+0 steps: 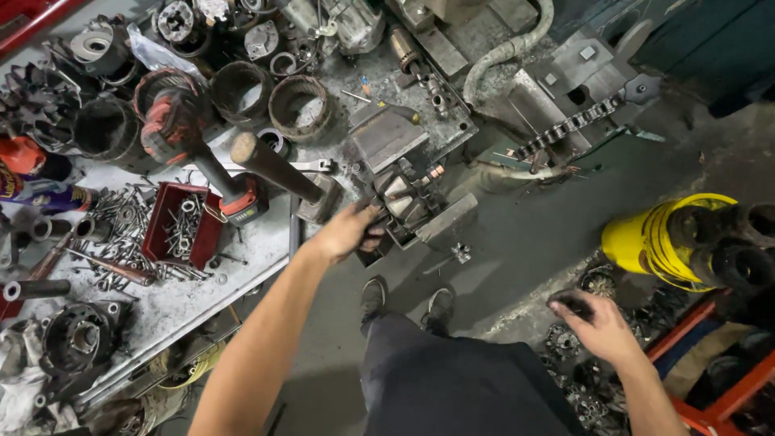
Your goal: The person clamps a dark metal component in a bench vise and works its surface with a hand file, repositioning the part repeatedly. They then move to a cluttered workbench, handle alternator-style components, and pick up a multimeter with test leads near the parts.
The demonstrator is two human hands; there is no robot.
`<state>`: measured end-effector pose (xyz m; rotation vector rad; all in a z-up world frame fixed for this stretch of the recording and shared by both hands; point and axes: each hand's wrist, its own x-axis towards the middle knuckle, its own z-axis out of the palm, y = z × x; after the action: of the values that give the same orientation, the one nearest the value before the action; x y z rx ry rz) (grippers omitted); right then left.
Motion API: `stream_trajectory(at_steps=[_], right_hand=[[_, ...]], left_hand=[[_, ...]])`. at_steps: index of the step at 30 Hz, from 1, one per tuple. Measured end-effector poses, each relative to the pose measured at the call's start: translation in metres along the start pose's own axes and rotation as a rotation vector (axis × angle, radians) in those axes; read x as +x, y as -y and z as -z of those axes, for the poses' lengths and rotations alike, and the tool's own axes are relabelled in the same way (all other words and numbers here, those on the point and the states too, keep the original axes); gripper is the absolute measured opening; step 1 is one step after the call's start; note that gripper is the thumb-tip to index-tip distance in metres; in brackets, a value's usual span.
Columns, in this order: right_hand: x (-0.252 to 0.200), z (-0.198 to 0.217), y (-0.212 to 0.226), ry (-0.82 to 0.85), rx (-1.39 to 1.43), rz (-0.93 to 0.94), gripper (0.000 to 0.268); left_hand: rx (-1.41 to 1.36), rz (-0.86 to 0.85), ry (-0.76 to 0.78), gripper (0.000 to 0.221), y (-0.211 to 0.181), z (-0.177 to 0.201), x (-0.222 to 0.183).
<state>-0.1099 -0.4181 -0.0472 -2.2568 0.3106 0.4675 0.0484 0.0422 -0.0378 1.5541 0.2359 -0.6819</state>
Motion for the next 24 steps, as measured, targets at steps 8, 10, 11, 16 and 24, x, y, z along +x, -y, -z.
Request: stream_trajectory(at_steps=[8,10,11,16,24], right_hand=[[-0.004,-0.020,-0.032,0.017,0.068,0.007,0.019],[-0.010,-0.020,-0.029,0.010,0.059,0.010,0.018],[-0.006,-0.020,-0.025,-0.002,0.054,0.029,0.017],[0.002,-0.014,-0.004,0.038,0.061,-0.087,0.022],[0.010,-0.019,-0.016,0.051,-0.014,-0.055,0.023]], left_hand=[[0.185,-0.074,0.114,0.031,-0.007,0.005,-0.007],[0.517,-0.305,0.057,0.031,-0.007,0.001,-0.014],[0.855,-0.548,-0.018,0.031,-0.011,0.002,-0.015],[1.367,-0.560,-0.461,0.020,-0.012,-0.044,-0.034],[1.242,-0.494,-0.130,0.032,-0.032,-0.016,-0.032]])
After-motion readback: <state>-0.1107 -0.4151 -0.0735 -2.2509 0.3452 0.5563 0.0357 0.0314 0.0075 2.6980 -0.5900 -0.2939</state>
